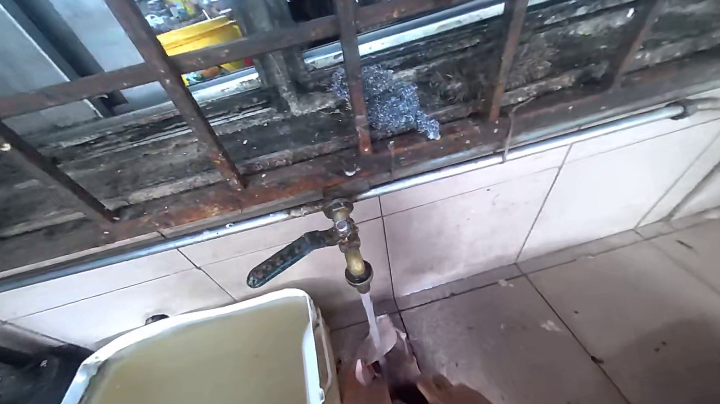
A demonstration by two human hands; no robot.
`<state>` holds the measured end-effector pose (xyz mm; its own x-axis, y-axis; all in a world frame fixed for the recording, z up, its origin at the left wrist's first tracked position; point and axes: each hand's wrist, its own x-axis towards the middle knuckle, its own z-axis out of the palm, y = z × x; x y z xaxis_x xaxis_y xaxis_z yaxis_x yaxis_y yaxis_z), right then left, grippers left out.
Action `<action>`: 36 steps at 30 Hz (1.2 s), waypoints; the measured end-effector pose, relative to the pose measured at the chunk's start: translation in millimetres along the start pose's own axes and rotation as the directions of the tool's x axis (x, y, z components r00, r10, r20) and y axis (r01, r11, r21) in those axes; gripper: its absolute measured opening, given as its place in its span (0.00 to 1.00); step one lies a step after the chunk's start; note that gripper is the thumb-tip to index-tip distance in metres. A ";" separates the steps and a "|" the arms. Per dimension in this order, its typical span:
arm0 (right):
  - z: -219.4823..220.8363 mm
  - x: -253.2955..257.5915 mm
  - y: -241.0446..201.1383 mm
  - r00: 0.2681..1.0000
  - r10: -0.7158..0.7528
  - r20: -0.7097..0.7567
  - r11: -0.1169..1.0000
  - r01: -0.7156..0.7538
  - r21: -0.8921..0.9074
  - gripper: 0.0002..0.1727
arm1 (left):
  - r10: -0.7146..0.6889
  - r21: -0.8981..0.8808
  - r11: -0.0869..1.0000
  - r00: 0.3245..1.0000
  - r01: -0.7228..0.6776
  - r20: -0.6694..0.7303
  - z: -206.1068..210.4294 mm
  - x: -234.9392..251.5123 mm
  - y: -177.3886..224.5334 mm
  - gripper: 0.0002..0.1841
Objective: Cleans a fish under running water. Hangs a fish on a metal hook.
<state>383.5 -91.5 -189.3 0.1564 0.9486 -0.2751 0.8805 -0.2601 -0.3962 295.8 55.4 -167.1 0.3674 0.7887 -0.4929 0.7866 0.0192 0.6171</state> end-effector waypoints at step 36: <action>-56.0 1.6 24.0 0.858 0.214 0.467 0.977 -0.175 -0.125 0.10 | 0.003 -0.044 0.999 1.000 -0.003 0.009 5.7 13.3 -8.8 0.32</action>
<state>429.9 -86.2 -150.2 0.1135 0.6741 -0.7298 0.8884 -0.3977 -0.2292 296.6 62.3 -182.6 0.3744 0.7830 -0.4968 0.7633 0.0440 0.6446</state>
